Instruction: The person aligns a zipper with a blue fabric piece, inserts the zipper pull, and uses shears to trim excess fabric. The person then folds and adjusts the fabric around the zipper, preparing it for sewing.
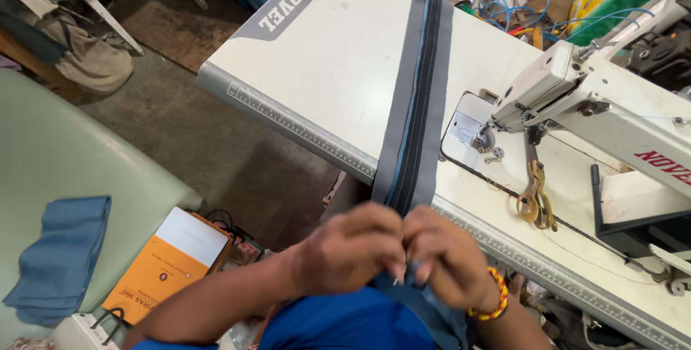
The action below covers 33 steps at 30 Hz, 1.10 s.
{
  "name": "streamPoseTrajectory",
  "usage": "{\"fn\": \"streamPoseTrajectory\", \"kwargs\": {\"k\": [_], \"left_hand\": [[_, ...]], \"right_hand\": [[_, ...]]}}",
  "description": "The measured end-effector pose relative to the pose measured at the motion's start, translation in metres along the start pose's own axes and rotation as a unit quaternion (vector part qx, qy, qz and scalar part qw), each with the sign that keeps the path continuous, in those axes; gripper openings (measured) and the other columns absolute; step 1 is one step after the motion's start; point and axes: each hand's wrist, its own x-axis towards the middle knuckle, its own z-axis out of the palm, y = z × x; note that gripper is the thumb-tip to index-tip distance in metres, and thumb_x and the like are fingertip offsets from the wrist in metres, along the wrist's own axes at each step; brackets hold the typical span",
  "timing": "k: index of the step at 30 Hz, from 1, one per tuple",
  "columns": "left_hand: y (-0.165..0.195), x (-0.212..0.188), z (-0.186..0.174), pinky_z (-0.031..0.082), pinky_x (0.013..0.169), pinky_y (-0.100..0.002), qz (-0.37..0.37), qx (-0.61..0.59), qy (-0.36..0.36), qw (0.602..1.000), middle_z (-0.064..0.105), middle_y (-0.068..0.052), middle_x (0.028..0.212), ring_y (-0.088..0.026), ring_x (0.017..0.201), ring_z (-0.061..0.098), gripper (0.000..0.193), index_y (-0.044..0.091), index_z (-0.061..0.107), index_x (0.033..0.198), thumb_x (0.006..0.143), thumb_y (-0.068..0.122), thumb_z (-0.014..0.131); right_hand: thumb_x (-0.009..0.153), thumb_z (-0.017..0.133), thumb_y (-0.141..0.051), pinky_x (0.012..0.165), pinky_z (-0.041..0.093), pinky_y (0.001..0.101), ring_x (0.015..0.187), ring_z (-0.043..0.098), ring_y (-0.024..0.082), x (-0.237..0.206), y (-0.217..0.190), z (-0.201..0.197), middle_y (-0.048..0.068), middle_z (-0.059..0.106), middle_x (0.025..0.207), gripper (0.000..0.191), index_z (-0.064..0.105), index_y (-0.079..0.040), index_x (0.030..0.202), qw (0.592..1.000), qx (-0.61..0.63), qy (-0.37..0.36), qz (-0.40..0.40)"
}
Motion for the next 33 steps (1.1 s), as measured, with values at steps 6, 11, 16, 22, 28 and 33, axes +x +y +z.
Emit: {"fn": "streamPoseTrajectory", "kwargs": {"k": [6,11,16,22,28,33], "left_hand": [[-0.002,-0.001,0.007,0.064,0.079,-0.029,-0.134,-0.013,0.077,0.988,0.065,-0.014,0.113,-0.020,0.091,0.073,0.015,-0.002,0.062,0.104,0.095,-0.005,0.074],[-0.002,-0.014,0.017,0.064,0.079,-0.030,-0.180,-0.040,0.093,0.978,0.067,-0.013,0.107,-0.021,0.090,0.074,0.016,0.000,0.062,0.104,0.095,-0.004,0.075],[0.003,-0.026,0.021,0.063,0.082,-0.032,-0.178,-0.033,0.060,0.982,0.068,-0.014,0.108,-0.025,0.094,0.074,0.020,0.000,0.061,0.110,0.094,-0.008,0.071],[0.003,-0.030,0.017,0.061,0.091,-0.038,-0.095,0.017,0.029,0.995,0.069,-0.011,0.109,-0.028,0.102,0.071,0.027,0.003,0.061,0.112,0.091,-0.011,0.071],[0.004,-0.029,0.012,0.059,0.095,-0.040,-0.076,0.006,0.012,0.997,0.068,-0.011,0.112,-0.030,0.105,0.070,0.028,0.002,0.061,0.113,0.091,-0.010,0.073],[0.004,-0.025,0.010,0.060,0.094,-0.040,-0.081,0.008,-0.001,0.997,0.068,-0.011,0.109,-0.029,0.104,0.070,0.022,0.002,0.065,0.110,0.091,-0.008,0.074]], "right_hand": [[0.103,0.066,-0.032,0.110,0.048,0.0377,0.126,0.057,0.028,0.019,-0.014,0.024,0.021,0.053,0.138,0.050,0.052,0.000,0.139,0.975,-0.036,0.212,0.056],[0.087,0.080,-0.018,0.107,0.049,0.0400,0.124,0.058,0.032,0.009,-0.008,0.037,0.024,0.054,0.136,0.062,0.047,0.000,0.136,0.974,-0.096,0.201,0.032],[0.084,0.083,0.000,0.100,0.055,0.0385,0.117,0.063,0.029,-0.013,-0.003,0.040,0.020,0.059,0.129,0.055,0.054,-0.003,0.131,0.981,-0.014,0.185,0.061],[0.081,0.085,-0.004,0.090,0.059,0.0407,0.104,0.069,0.029,-0.021,-0.003,0.039,0.016,0.066,0.114,0.045,0.060,-0.002,0.118,0.982,-0.070,0.176,0.027],[0.079,0.082,-0.003,0.088,0.059,0.0420,0.101,0.070,0.030,-0.019,-0.014,0.032,0.020,0.069,0.112,0.038,0.064,0.000,0.111,0.985,-0.071,0.148,0.049],[0.080,0.072,0.003,0.090,0.058,0.0461,0.103,0.069,0.036,-0.010,-0.021,0.020,0.015,0.071,0.107,0.031,0.066,0.000,0.110,0.991,-0.098,0.091,0.029]]}}
